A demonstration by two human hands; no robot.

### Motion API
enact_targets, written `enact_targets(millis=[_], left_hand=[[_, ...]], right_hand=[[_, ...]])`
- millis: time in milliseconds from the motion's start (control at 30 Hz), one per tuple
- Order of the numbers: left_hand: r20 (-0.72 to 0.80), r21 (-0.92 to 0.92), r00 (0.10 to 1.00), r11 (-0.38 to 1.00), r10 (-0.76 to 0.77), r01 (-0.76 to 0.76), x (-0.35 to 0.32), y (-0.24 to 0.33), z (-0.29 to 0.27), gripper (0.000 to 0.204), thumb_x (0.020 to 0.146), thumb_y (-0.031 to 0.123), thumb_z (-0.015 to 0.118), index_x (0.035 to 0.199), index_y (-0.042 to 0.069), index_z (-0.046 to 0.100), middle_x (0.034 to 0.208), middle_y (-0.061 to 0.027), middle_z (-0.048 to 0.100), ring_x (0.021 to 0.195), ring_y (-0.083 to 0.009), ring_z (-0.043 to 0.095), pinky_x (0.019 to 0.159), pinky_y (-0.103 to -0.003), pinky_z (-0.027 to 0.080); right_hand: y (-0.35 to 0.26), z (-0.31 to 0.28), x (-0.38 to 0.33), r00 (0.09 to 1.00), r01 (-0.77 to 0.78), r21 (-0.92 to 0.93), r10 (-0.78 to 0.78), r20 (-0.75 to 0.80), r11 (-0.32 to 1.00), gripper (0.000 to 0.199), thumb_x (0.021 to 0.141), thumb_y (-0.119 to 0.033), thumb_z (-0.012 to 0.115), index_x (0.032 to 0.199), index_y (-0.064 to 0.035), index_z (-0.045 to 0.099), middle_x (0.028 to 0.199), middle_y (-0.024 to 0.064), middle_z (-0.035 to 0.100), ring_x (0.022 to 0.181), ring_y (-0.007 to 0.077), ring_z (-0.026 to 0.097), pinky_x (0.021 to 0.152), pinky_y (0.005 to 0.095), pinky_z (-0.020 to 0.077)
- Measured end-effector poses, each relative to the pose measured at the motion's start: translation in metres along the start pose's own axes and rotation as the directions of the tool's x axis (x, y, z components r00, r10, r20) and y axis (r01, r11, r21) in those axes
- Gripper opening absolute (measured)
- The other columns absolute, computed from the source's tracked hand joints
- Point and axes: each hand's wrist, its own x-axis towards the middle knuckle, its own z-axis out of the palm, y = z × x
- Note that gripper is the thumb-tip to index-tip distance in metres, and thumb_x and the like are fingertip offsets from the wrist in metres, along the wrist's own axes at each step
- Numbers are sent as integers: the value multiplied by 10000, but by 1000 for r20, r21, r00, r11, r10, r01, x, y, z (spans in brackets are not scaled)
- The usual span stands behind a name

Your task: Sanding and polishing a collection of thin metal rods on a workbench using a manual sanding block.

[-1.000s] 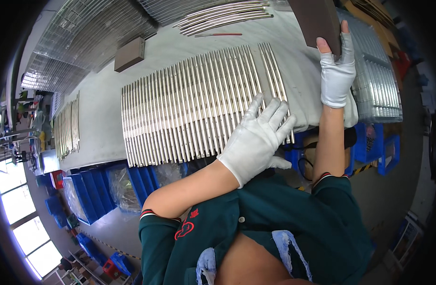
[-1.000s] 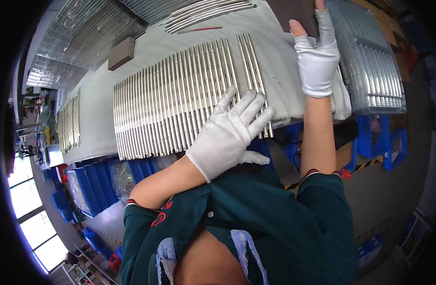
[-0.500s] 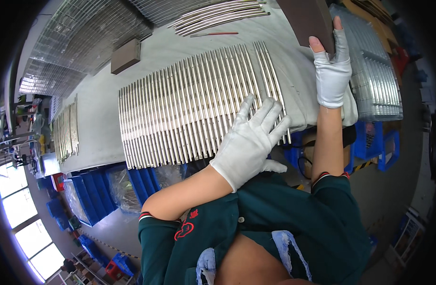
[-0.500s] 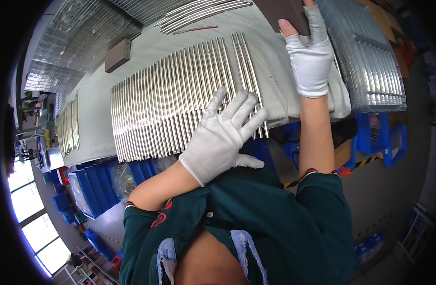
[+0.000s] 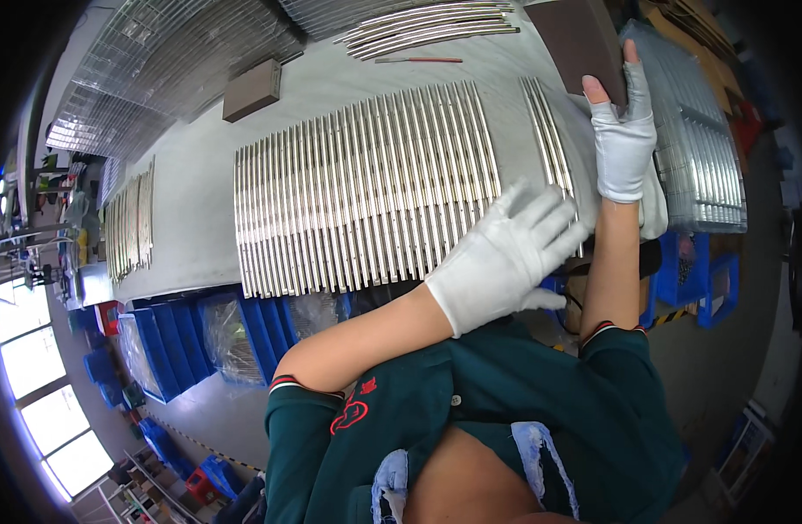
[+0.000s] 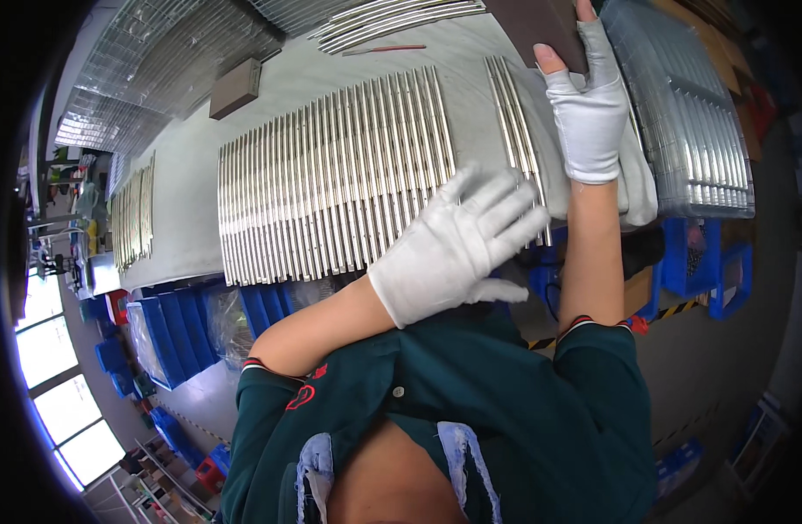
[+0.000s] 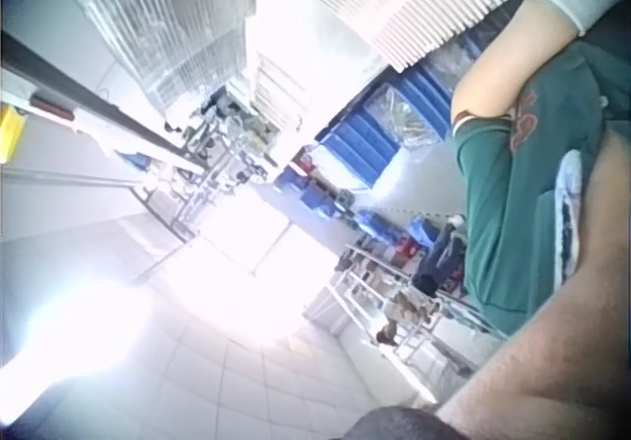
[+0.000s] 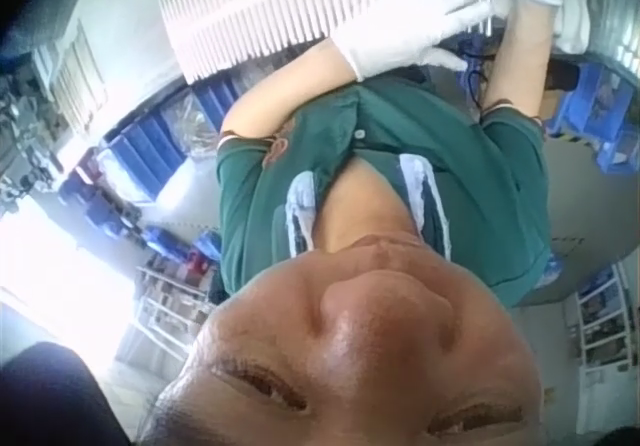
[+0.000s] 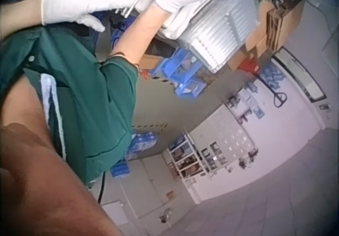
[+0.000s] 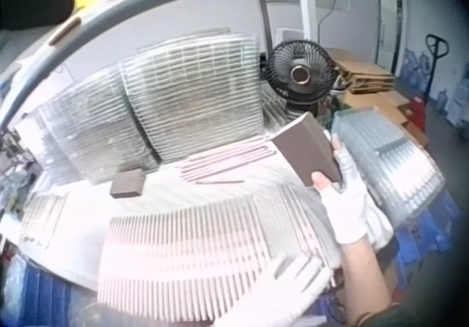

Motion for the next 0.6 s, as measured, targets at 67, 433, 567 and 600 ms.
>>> enact_targets(millis=[67, 433, 567, 600], left_hand=[[-9, 128, 987, 979, -160, 160, -9, -5, -7, 792, 703, 501, 709, 1280, 18, 460, 1295, -176, 474, 1274, -351, 413, 1089, -509, 274], [-145, 285, 960, 919, -240, 273, -24, -7, 13, 693, 687, 404, 739, 1208, 2, 522, 1256, -199, 511, 1226, -360, 461, 1068, -479, 330], [-146, 241, 960, 932, -241, 271, -28, -2, 12, 645, 705, 381, 732, 1192, 5, 534, 1244, -192, 524, 1216, -345, 478, 1058, -455, 355], [-174, 186, 959, 948, -226, 257, -29, -2, 12, 643, 702, 378, 735, 1188, 8, 535, 1233, -188, 534, 1200, -343, 494, 1048, -451, 371]], right_hand=[[1, 0, -1, 1000, -4, 36, 3, 31, 999, 586, 849, -91, 707, 1384, -99, 469, 1349, 63, 538, 1117, 124, 562, 953, 262, 460], [-1, 6, 0, 944, -37, -50, 52, 325, 998, 585, 840, -128, 717, 1368, -45, 480, 1328, 90, 553, 1144, 149, 552, 980, 261, 430], [-4, 6, -1, 939, 72, -23, -59, 340, 997, 577, 805, -82, 735, 1344, -103, 529, 1260, 55, 605, 1092, 146, 580, 921, 260, 466], [-7, 5, 0, 935, 33, -8, -28, 354, 999, 570, 794, -82, 739, 1329, -94, 544, 1259, 52, 608, 1096, 149, 580, 933, 266, 456]])
